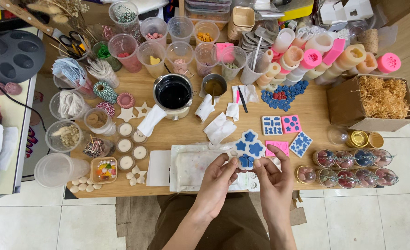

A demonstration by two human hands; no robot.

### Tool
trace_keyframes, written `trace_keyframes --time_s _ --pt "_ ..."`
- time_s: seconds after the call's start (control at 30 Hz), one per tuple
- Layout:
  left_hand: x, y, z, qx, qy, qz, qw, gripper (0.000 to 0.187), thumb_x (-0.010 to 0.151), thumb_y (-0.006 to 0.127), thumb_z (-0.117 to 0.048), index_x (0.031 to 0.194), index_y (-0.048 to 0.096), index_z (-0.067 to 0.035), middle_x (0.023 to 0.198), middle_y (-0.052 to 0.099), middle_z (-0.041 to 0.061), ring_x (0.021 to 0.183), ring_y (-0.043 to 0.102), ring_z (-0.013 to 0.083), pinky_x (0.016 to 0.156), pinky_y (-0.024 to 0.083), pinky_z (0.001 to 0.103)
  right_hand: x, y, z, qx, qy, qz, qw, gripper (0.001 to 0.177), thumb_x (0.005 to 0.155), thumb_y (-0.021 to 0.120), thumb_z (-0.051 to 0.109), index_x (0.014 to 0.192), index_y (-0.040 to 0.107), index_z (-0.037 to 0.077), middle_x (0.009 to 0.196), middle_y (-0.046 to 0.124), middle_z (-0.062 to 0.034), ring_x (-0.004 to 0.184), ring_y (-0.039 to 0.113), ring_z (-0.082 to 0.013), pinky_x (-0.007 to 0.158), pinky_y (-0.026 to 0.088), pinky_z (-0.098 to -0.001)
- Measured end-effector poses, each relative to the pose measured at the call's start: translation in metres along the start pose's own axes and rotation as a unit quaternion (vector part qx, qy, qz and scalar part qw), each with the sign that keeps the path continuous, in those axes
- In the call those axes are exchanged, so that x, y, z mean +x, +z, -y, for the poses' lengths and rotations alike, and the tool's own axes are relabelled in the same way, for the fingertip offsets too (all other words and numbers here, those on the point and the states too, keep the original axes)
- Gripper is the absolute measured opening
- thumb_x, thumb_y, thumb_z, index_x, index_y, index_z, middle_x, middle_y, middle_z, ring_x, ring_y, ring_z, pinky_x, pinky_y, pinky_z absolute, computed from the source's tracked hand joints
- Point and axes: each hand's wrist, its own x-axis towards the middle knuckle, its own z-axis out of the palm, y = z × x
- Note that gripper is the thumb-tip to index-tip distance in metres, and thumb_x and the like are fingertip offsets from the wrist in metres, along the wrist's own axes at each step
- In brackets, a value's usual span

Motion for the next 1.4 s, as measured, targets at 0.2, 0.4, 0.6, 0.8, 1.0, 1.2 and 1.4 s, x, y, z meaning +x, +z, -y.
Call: trace_keyframes --time_s 0.2,0.4,0.6,0.8,1.0,1.2,1.4 --pt "0.000 0.000 -0.001 0.018 0.014 -0.009 1.000 0.022 0.102 0.064 -0.029 0.111 0.067 -0.010 0.098 0.072 -0.003 0.091 0.060 0.0044 0.083 0.045 0.025 -0.001 0.007 -0.003 0.027 -0.001 -0.006 1.000 0.043 0.097 0.063 -0.002 0.137 0.048 0.002 0.097 0.072 -0.0111 0.092 0.069 -0.0134 0.084 0.056 -0.0267" --pt "-0.003 0.004 -0.007 0.021 0.011 -0.021 0.999 0.022 0.101 0.061 -0.028 0.112 0.066 -0.010 0.101 0.074 -0.002 0.096 0.064 0.0054 0.086 0.046 0.025 -0.004 0.011 -0.003 0.035 -0.015 -0.010 0.999 0.038 0.097 0.064 -0.002 0.131 0.049 0.003 0.095 0.072 -0.0112 0.093 0.069 -0.0128 0.084 0.056 -0.0261" --pt "0.000 0.008 0.007 0.062 0.069 -0.082 0.992 0.022 0.102 0.061 -0.023 0.111 0.068 -0.004 0.099 0.074 0.004 0.093 0.065 0.0085 0.086 0.050 0.028 0.000 0.012 -0.019 -0.054 -0.023 -0.056 0.997 0.032 0.096 0.067 -0.001 0.126 0.054 -0.001 0.101 0.071 -0.0122 0.094 0.067 -0.0143 0.082 0.055 -0.0269" --pt "0.013 -0.003 0.018 0.050 0.068 -0.152 0.985 0.021 0.100 0.062 -0.021 0.107 0.068 -0.002 0.099 0.077 0.005 0.098 0.068 0.0106 0.088 0.051 0.029 -0.006 0.026 -0.025 -0.193 -0.166 -0.096 0.962 0.030 0.095 0.066 -0.001 0.124 0.060 -0.005 0.124 0.066 -0.0146 0.111 0.066 -0.0186 0.092 0.058 -0.0307" --pt "0.018 -0.013 0.019 0.051 0.064 -0.176 0.981 0.021 0.099 0.061 -0.022 0.106 0.068 -0.003 0.099 0.078 0.005 0.099 0.069 0.0121 0.088 0.051 0.029 -0.010 0.034 -0.034 -0.198 -0.173 -0.080 0.962 0.030 0.091 0.067 -0.003 0.121 0.062 -0.004 0.122 0.067 -0.0148 0.112 0.068 -0.0198 0.091 0.062 -0.0336" --pt "0.022 -0.020 0.021 0.042 0.082 -0.182 0.979 0.024 0.099 0.062 -0.024 0.106 0.069 -0.002 0.100 0.076 0.006 0.099 0.069 0.0140 0.088 0.051 0.030 -0.011 0.036 -0.041 -0.191 -0.153 -0.071 0.967 0.029 0.090 0.067 -0.004 0.120 0.063 -0.003 0.121 0.067 -0.0147 0.111 0.069 -0.0197 0.092 0.062 -0.0337" --pt "0.019 -0.016 0.014 0.042 0.071 -0.186 0.979 0.025 0.099 0.062 -0.025 0.108 0.069 -0.002 0.101 0.077 0.006 0.099 0.070 0.0133 0.088 0.051 0.030 -0.010 0.033 -0.038 -0.194 -0.143 -0.066 0.968 0.029 0.091 0.067 -0.002 0.120 0.065 -0.002 0.118 0.070 -0.0135 0.109 0.070 -0.0189 0.093 0.062 -0.0333"
